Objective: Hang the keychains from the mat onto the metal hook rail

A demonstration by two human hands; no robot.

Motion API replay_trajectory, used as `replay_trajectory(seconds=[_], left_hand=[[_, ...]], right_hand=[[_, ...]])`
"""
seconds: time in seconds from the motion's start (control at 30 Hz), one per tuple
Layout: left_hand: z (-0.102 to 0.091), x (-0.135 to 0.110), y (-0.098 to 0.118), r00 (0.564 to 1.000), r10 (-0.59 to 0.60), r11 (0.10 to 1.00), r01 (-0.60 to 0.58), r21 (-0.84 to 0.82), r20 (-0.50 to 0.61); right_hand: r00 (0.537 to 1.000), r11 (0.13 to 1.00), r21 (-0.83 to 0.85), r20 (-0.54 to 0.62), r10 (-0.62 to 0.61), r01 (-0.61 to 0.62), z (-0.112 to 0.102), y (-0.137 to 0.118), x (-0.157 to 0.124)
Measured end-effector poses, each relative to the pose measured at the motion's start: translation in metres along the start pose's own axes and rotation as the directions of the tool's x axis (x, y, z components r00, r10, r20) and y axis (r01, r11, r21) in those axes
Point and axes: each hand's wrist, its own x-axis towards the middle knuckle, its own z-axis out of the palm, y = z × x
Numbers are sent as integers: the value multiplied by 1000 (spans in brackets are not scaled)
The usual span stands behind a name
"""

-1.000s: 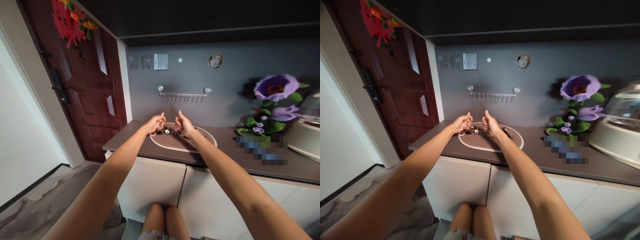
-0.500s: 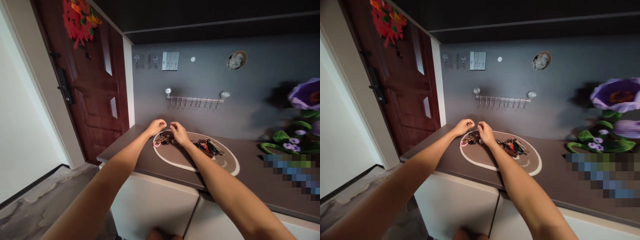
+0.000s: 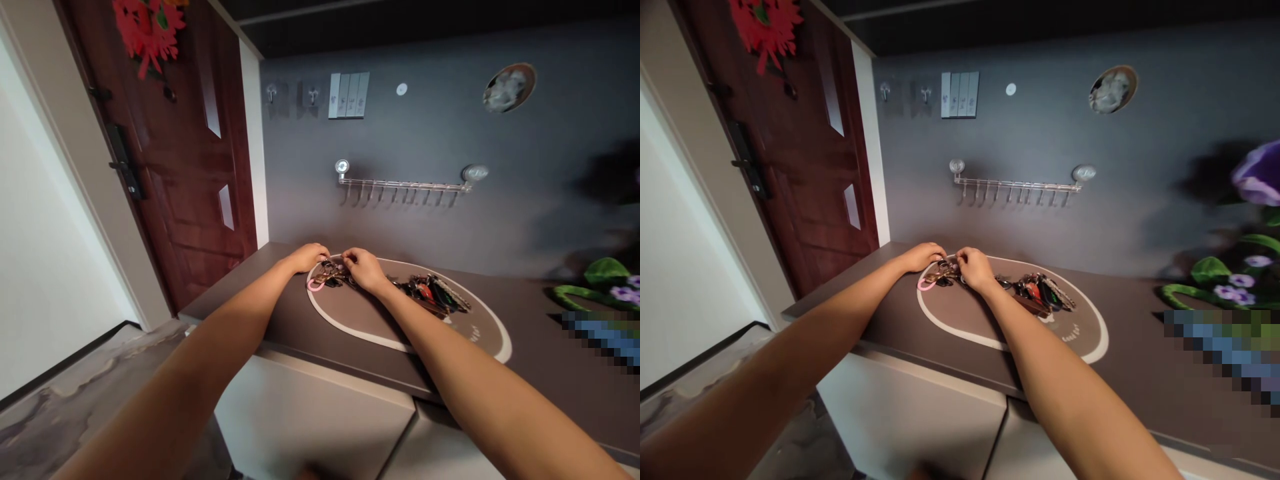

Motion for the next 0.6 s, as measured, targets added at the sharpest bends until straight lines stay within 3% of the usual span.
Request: replay_trajectory(seconds=[0.6], left_hand=[[-6,-3,11,980,-52,997,39,-69,-193]], right_hand=[[999,999,17,21,42,-42,-2,-4,-3]])
